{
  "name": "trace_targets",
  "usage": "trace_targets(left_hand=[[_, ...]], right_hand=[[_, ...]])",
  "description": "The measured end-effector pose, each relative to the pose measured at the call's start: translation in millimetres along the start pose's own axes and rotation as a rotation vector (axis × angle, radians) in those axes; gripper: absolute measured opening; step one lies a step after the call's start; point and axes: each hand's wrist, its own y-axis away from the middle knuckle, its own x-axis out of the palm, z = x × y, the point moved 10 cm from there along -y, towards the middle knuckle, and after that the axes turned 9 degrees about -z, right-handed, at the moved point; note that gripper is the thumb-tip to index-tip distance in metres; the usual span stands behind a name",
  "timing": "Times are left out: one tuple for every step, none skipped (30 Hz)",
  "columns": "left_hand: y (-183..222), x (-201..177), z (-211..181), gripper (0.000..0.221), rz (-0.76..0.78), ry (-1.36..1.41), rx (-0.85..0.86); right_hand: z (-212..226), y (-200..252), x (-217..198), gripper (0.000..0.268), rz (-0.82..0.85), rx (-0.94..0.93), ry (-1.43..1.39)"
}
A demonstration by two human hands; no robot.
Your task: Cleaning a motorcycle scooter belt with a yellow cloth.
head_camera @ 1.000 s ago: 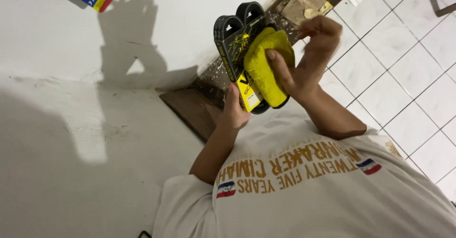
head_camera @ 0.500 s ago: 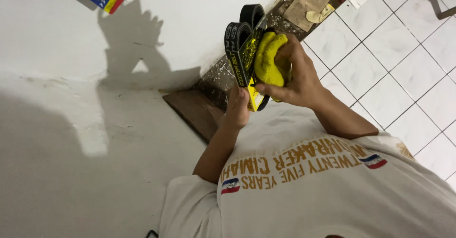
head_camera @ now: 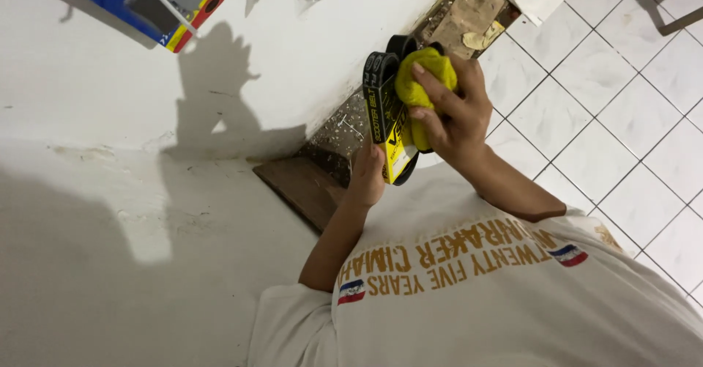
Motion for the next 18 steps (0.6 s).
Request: trace_targets(left_hand=[[-1.6, 2.1, -2.0, 0.068, 0.004, -0.002, 0.002], [-1.0, 4.3, -4.8, 0.068, 0.011, 0.001, 0.012], [-0.5, 6.1, -7.3, 0.069, 0.018, 0.003, 0.023], [0.0, 5.4, -7.6, 0.069, 0.019, 0.004, 0.020], [0.1, 3.5, -7.9, 0.069, 0.011, 0.013, 0.016], [0.2, 1.3, -8.2, 0.069, 0.002, 0.022, 0.012], [-0.2, -0.3, -5.8, 0.069, 0.002, 0.022, 0.010], [-0.7, -0.3, -2.9, 0.070, 0.017, 0.056, -0.006], [-1.2, -0.2, 0.0, 0.070, 0.031, 0.089, -0.021], [0.6, -2.2, 2.1, 0.070, 0.029, 0.086, -0.026], [2.1, -5.9, 5.1, 0.071, 0.008, 0.049, -0.033], [-0.2, -8.5, 7.6, 0.072, -0.009, 0.012, -0.035], [-0.5, -6.5, 5.4, 0.072, -0.007, 0.012, -0.034], [-0.3, -5.0, 1.8, 0.071, -0.010, 0.011, -0.016], [0.0, -3.7, -1.8, 0.071, -0.013, 0.010, 0.001], [-0.2, -1.4, -5.5, 0.071, -0.014, 0.010, -0.001], [-0.4, 1.2, -11.9, 0.070, -0.012, -0.039, 0.031], [-1.7, 4.4, -18.2, 0.069, -0.008, -0.086, 0.065]], right_hand=[[1.6, -1.7, 0.3, 0.047, -0.005, -0.001, 0.001], [4.9, -1.8, 0.7, 0.042, -0.005, -0.011, 0.012], [7.9, -1.7, 1.5, 0.038, -0.004, -0.021, 0.023], [4.9, -0.7, 0.4, 0.038, -0.004, -0.019, 0.025], [0.3, 0.4, 0.3, 0.038, 0.004, -0.001, 0.023], [-4.4, 1.5, 0.7, 0.038, 0.012, 0.017, 0.020], [2.8, -3.0, 1.5, 0.038, 0.013, 0.019, 0.021], [-6.5, -7.0, -1.4, 0.048, -0.057, 0.234, -0.306], [-15.8, -7.2, 1.4, 0.061, -0.125, 0.450, -0.633], [-22.8, -0.4, -0.1, 0.061, -0.126, 0.456, -0.634], [-24.3, 4.6, -0.1, 0.052, -0.069, 0.392, -0.497], [-26.9, 7.7, 0.3, 0.044, -0.015, 0.320, -0.357], [-26.6, 4.9, 0.1, 0.044, -0.017, 0.320, -0.356], [-21.2, 1.0, -0.9, 0.043, -0.015, 0.262, -0.332], [-15.6, -2.5, -1.5, 0.042, -0.014, 0.204, -0.308], [-13.1, -3.9, -2.4, 0.042, -0.013, 0.206, -0.307], [-11.3, -5.1, -3.0, 0.040, -0.009, 0.213, -0.285], [-9.8, -7.0, -3.7, 0.037, -0.005, 0.216, -0.263]])
